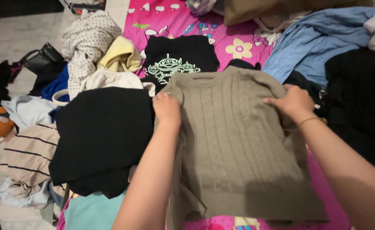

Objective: The person folds a brown sweater and a blue denim shirt on a bed, then places a black garment into a white closet shelf. The person continues folding additional clothes on the bed.

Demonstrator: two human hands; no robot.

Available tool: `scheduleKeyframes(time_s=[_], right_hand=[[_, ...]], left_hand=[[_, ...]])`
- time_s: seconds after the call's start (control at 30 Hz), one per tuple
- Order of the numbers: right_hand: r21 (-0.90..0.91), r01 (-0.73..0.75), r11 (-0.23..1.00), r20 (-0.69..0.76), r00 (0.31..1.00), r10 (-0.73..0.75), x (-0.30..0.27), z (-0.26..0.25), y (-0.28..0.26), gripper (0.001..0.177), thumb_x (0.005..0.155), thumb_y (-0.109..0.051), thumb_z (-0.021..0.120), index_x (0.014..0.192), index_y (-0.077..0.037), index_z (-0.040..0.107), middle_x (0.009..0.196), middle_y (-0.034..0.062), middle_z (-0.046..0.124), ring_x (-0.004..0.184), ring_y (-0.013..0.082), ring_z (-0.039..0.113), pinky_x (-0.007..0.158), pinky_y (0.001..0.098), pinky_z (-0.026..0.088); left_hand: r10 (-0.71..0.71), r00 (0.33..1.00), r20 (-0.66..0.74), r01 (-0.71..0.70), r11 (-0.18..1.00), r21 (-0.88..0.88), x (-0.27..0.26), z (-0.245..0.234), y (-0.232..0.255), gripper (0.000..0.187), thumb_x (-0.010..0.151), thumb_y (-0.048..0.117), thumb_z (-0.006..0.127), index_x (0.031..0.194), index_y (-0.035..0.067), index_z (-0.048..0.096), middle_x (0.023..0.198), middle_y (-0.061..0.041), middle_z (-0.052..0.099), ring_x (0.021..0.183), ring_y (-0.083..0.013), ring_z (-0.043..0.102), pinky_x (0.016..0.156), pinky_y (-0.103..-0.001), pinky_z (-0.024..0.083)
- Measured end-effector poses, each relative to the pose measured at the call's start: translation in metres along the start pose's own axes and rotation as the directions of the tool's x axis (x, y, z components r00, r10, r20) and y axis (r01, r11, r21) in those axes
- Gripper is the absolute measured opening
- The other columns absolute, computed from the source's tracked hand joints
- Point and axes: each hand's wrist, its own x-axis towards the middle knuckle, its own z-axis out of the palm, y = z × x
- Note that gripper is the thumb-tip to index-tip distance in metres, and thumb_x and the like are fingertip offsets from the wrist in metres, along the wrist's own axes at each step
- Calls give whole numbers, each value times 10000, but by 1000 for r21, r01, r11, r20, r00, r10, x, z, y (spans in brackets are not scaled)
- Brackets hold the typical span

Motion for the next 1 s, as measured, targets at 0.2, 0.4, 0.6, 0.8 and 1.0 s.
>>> scheduleKeyframes(time_s=[0.2, 0.4, 0.6, 0.8, 1.0], right_hand=[[508, 260, 821, 19, 950, -312, 1, -48, 3, 543, 704, -297, 851, 1183, -63, 751, 1033, 108, 751, 913, 271, 719, 827, 431, 547], [900, 140, 414, 111, 843, -527, -24, -133, -8, 608, 707, -45, 711, 1308, -49, 625, 1135, 31, 697, 990, 157, 656, 860, 323, 526], [973, 20, 230, 146, 718, -681, -38, -200, 1, 462, 779, -18, 662, 1225, 4, 541, 1142, 102, 636, 1050, 211, 628, 896, 355, 519], [947, 166, 277, 80, 711, -699, -27, -249, 54, 522, 763, 31, 645, 1273, 9, 537, 1086, 122, 661, 1008, 214, 665, 856, 355, 542], [753, 311, 580, 156, 773, -616, -21, -320, 87, 559, 798, 85, 705, 1311, 10, 497, 1104, 275, 735, 977, 365, 755, 842, 470, 610]], left_hand=[[460, 840, -288, -519, 834, -184, -12, -39, 24, 1163, 640, 551, 865, 1494, 0, 299, 1618, -234, 251, 1528, -411, 222, 1224, -479, 215], [270, 943, -192, -276, 320, -906, -30, -133, 43, 1480, 525, 570, 962, 1587, -48, 137, 1580, -292, 223, 1487, -433, 199, 1195, -484, 199], [680, 684, 266, -77, 430, -900, -44, -180, 33, 990, 595, 577, 855, 1341, -26, 610, 1287, -188, 711, 1114, -293, 718, 958, -427, 588], [725, 573, 382, -44, 492, -870, -56, -211, -32, 728, 686, 499, 814, 1263, 70, 698, 1173, -102, 746, 1050, -251, 715, 909, -398, 577], [781, 588, 212, 49, 227, -973, -81, -292, -115, 741, 630, 449, 884, 1233, 48, 727, 1171, -98, 772, 1087, -236, 713, 951, -369, 558]])
